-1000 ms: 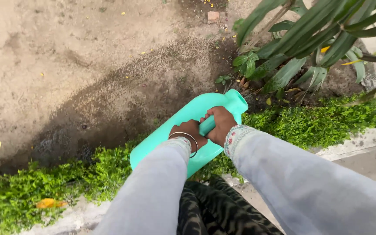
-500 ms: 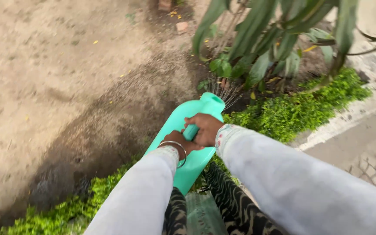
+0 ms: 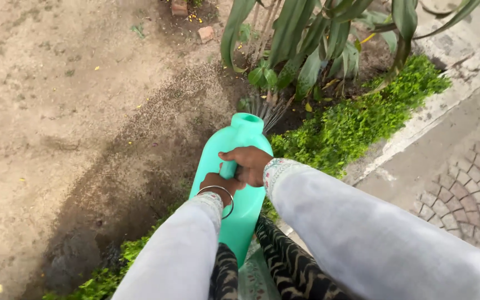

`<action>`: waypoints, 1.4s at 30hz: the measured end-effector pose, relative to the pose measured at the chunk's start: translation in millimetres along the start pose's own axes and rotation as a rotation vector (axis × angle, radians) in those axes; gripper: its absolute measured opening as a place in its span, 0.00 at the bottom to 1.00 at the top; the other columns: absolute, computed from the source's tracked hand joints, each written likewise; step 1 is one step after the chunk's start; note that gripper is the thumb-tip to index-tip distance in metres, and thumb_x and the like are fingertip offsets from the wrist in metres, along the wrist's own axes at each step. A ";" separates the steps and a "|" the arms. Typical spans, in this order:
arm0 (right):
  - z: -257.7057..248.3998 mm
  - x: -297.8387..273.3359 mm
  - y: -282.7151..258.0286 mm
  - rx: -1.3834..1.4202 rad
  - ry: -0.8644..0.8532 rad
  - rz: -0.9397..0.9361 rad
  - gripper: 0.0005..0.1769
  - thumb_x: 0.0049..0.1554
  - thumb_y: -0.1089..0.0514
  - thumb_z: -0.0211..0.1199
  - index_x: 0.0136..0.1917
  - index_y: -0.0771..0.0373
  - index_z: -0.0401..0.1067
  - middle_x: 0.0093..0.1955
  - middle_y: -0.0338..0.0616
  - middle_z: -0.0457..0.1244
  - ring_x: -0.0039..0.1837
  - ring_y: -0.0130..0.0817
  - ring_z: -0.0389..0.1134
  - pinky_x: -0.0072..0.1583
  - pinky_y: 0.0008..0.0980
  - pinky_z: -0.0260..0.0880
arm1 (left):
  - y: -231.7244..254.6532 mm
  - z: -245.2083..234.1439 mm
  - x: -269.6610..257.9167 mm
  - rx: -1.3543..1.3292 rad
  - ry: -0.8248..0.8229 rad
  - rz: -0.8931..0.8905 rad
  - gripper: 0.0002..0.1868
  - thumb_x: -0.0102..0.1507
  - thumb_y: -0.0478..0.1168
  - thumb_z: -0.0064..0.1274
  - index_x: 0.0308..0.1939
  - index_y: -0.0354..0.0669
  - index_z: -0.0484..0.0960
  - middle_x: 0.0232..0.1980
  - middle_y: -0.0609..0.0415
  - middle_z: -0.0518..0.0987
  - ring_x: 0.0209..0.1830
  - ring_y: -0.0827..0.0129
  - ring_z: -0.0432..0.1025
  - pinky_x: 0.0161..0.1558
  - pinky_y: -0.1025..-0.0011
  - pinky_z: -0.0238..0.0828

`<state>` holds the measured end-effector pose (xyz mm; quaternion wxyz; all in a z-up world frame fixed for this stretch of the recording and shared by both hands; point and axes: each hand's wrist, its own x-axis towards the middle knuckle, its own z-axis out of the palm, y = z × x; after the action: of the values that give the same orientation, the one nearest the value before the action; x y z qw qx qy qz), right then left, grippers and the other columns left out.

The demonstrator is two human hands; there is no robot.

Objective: Watering several different bushes and plants in a yard using a plastic watering can.

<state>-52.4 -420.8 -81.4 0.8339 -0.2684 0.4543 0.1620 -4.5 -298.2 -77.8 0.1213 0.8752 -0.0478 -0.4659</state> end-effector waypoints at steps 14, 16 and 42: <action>51.1 -8.7 35.6 0.216 0.146 -0.335 0.21 0.61 0.57 0.62 0.66 0.64 0.64 0.61 0.52 0.66 0.58 0.49 0.69 0.58 0.50 0.72 | -14.9 -70.8 -6.4 0.170 0.029 0.027 0.21 0.49 0.50 0.70 0.37 0.37 0.90 0.36 0.41 0.87 0.34 0.56 0.82 0.43 0.60 0.78; 58.3 -0.9 41.3 0.279 0.078 -0.371 0.21 0.61 0.57 0.61 0.66 0.62 0.64 0.61 0.52 0.65 0.58 0.48 0.68 0.58 0.50 0.71 | -18.9 -84.4 -10.1 0.142 0.021 0.052 0.20 0.49 0.49 0.68 0.34 0.35 0.90 0.33 0.40 0.86 0.29 0.56 0.82 0.40 0.61 0.78; 94.7 13.2 63.6 0.187 0.174 -0.291 0.21 0.62 0.62 0.57 0.68 0.69 0.66 0.62 0.52 0.67 0.60 0.42 0.71 0.62 0.39 0.77 | -69.4 -97.1 -1.1 0.099 -0.019 -0.008 0.11 0.48 0.38 0.67 0.27 0.32 0.87 0.26 0.45 0.83 0.22 0.59 0.77 0.32 0.62 0.74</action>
<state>-14.5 -313.0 -69.6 0.8274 -0.2658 0.4939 -0.0271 73.1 -214.7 -42.6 0.0754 0.8759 -0.0682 -0.4717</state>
